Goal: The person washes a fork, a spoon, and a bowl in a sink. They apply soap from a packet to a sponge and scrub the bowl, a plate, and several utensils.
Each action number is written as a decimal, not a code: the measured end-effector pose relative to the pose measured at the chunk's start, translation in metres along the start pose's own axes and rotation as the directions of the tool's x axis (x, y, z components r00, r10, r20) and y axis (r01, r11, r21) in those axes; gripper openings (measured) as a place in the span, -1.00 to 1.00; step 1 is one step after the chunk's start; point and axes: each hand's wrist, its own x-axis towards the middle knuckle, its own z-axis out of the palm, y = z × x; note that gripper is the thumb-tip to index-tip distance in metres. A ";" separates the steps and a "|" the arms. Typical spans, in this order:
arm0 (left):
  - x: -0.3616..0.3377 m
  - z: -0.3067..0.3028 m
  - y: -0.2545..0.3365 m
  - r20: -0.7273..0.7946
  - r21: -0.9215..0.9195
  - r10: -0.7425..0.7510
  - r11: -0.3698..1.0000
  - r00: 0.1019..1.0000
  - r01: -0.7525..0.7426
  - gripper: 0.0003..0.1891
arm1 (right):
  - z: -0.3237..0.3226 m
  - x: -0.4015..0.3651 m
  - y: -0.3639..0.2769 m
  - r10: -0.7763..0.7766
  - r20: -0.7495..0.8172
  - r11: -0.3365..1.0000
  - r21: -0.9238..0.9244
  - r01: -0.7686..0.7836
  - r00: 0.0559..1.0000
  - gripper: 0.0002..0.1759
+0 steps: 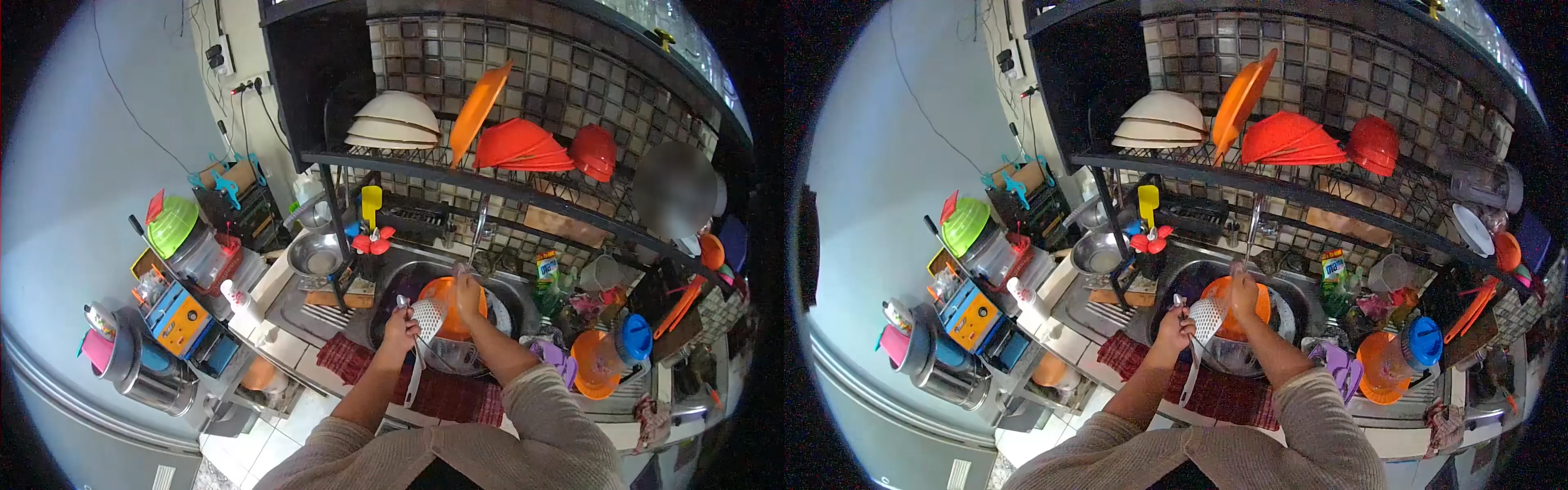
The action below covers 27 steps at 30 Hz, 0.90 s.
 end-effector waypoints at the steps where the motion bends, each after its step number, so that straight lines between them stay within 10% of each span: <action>1: 0.000 0.001 -0.004 -0.014 -0.003 0.003 1.000 1.000 -0.003 -0.86 | -0.002 0.006 -0.004 -0.304 -0.064 0.889 -0.377 0.259 0.950 -0.58; 2: -0.001 0.001 -0.008 -0.030 -0.003 0.001 1.000 1.000 -0.002 -0.87 | -0.004 0.009 -0.006 -0.578 -0.005 0.583 -0.702 0.408 0.816 -0.56; 3: -0.008 -0.003 0.020 -0.058 0.076 0.012 0.997 0.998 -0.008 -0.87 | 0.030 0.008 -0.008 -0.563 -0.078 0.640 -0.672 0.374 0.823 -0.56; 5: -0.002 0.004 -0.001 -0.112 0.011 0.019 1.000 0.994 -0.018 -0.84 | 0.021 0.005 -0.033 -0.069 -0.225 0.996 0.034 0.079 0.972 -0.57; 6: -0.001 0.010 -0.009 -0.099 -0.008 0.012 1.000 0.995 -0.013 -0.86 | 0.011 0.005 -0.051 -0.065 -0.238 0.997 0.024 0.072 0.969 -0.57; 8: 0.001 0.013 -0.016 -0.081 0.008 0.023 1.000 0.996 -0.022 -0.86 | -0.003 -0.003 -0.080 0.460 0.150 0.802 0.351 -0.482 0.875 -0.67; 11: 0.003 0.025 -0.026 -0.088 -0.008 0.035 0.999 0.995 -0.036 -0.88 | -0.022 -0.008 -0.058 0.583 0.297 0.742 0.184 -0.645 0.756 -0.65; 13: 0.005 0.034 -0.033 -0.055 0.019 0.062 0.998 0.997 -0.061 -0.92 | -0.038 -0.029 -0.044 0.506 0.220 0.847 0.053 -0.528 0.834 -0.65; 15: 0.007 0.045 -0.037 -0.048 0.092 0.051 0.995 0.998 -0.047 -0.90 | -0.062 -0.072 -0.051 -0.108 0.198 0.878 -0.441 0.187 0.974 -0.67; 17: 0.011 0.054 -0.044 -0.025 0.194 0.071 0.979 0.997 -0.065 -0.87 | -0.111 -0.119 -0.087 0.183 0.365 0.714 -0.688 0.131 0.913 -0.58; 19: 0.029 0.055 -0.050 -0.002 0.231 0.053 0.972 0.999 -0.051 -0.85 | -0.162 -0.177 -0.100 -0.211 0.301 0.676 -0.642 0.361 0.930 -0.61; 27: 0.105 0.092 -0.077 0.031 0.478 -0.031 0.878 0.999 0.013 -0.80 | -0.426 -0.376 -0.179 0.338 0.082 0.904 -0.305 -0.299 0.938 -0.69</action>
